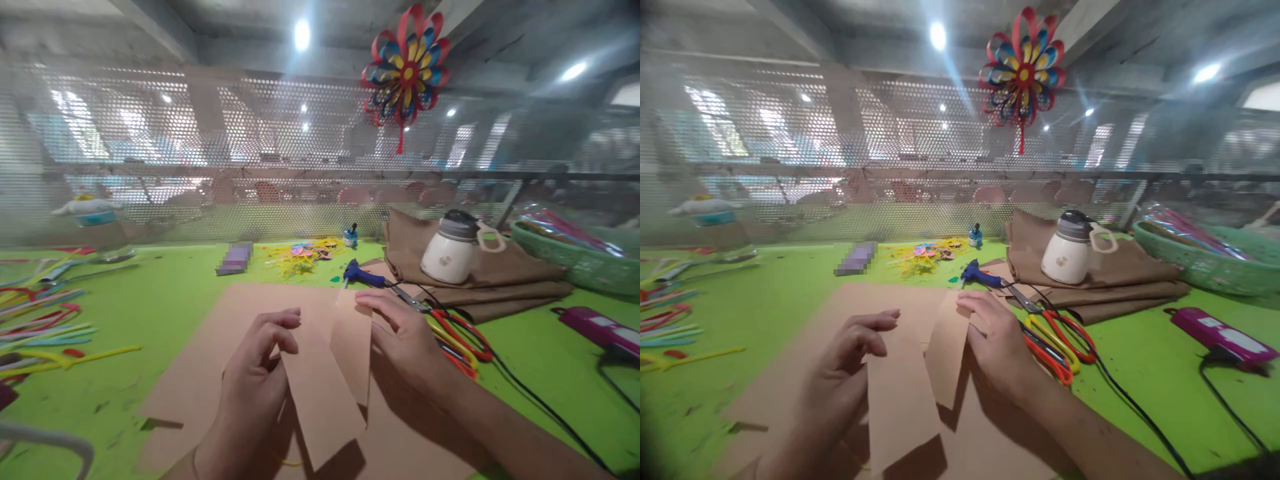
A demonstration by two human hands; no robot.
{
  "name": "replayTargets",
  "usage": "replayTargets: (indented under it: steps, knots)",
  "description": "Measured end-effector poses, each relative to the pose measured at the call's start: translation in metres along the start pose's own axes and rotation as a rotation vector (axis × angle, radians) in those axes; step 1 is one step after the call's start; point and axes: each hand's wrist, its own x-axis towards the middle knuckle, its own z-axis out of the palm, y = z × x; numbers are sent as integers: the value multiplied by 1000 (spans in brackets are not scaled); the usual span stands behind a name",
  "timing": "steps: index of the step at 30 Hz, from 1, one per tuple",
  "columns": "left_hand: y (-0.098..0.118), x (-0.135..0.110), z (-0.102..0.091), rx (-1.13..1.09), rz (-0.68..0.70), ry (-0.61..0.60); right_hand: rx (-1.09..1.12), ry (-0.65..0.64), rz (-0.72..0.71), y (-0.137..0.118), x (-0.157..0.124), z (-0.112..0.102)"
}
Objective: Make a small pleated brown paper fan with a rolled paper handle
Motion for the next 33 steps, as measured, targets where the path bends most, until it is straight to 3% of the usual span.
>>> replayTargets:
  steps: [5, 11, 14, 17, 24, 27, 33]
  knots:
    - [2, -3, 5, 61, 22, -57, -264, -2, 85, 14, 20, -11]
    - [-1, -16, 13, 62, 96, -240, -711, -73, 346, 49, 62, -68]
    - [-4, -20, 13, 37, 110, -324, -898, -136, 439, 71, 87, -83]
    - [-4, -20, 12, 11, 96, -362, -986, -259, 416, 84, 104, -69]
    - [-4, -17, 8, 24, 101, -441, -964, -587, 307, 91, 117, 2]
    - [0, -17, 8, 22, 73, -446, -943, -694, 305, 97, 127, 6]
    - [5, -19, 9, 45, 15, -455, -921, -814, 305, 107, 159, -10]
